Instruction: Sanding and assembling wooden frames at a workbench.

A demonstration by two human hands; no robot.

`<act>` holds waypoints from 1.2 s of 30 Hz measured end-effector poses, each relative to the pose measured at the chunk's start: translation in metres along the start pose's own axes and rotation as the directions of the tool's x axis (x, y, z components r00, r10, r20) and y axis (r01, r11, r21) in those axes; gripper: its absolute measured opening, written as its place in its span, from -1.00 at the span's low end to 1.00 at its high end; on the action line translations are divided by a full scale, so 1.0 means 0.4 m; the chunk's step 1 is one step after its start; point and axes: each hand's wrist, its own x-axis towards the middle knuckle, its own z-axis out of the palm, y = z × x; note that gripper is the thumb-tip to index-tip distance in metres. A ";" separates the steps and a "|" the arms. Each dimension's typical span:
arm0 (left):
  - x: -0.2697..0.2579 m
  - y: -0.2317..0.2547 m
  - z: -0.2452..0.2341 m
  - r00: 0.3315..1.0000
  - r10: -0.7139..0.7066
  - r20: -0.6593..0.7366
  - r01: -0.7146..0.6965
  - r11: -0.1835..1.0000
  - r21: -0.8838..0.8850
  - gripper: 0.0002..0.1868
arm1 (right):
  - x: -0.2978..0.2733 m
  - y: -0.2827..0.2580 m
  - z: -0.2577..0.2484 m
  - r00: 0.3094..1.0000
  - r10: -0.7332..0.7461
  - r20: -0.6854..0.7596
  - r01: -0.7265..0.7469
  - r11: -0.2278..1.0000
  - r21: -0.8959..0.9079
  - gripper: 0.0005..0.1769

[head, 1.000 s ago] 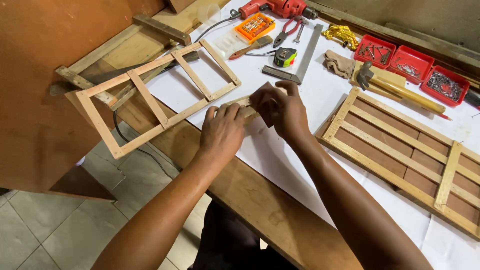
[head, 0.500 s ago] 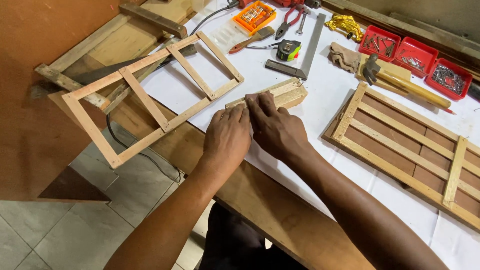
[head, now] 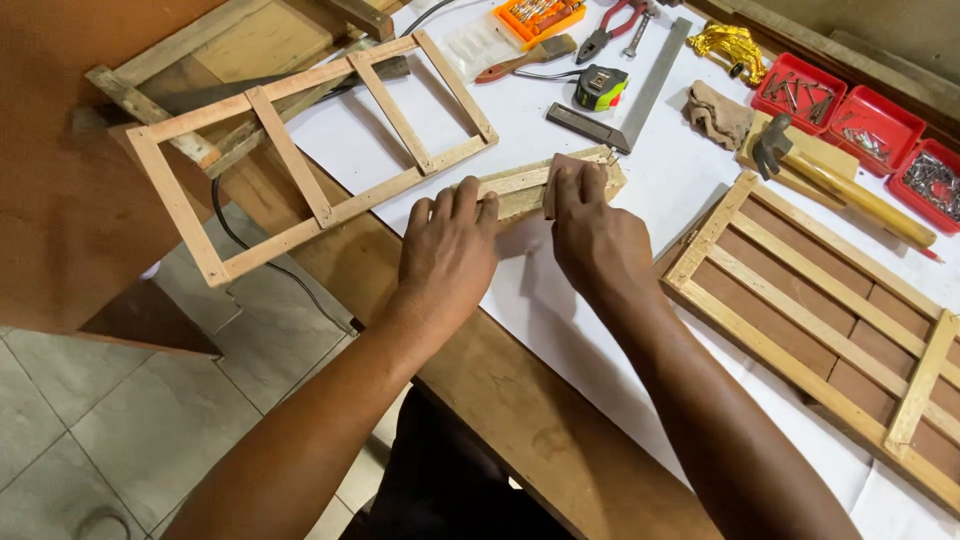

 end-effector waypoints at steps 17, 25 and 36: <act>-0.009 -0.042 0.018 0.999 -0.027 -0.019 0.024 0.991 -0.132 -0.47 | 0.029 0.001 0.001 0.974 -0.221 -0.047 0.226 0.963 0.147 -0.50; 0.000 -0.045 -0.027 0.996 -0.072 0.047 0.077 0.991 -0.107 -0.57 | 0.032 0.080 0.018 0.996 -0.083 -0.026 0.084 0.996 0.027 -0.48; -0.032 -0.074 0.011 0.997 -0.061 0.042 0.066 0.989 -0.135 -0.51 | 0.015 -0.135 0.064 0.992 -0.046 -0.117 0.063 0.987 0.147 -0.47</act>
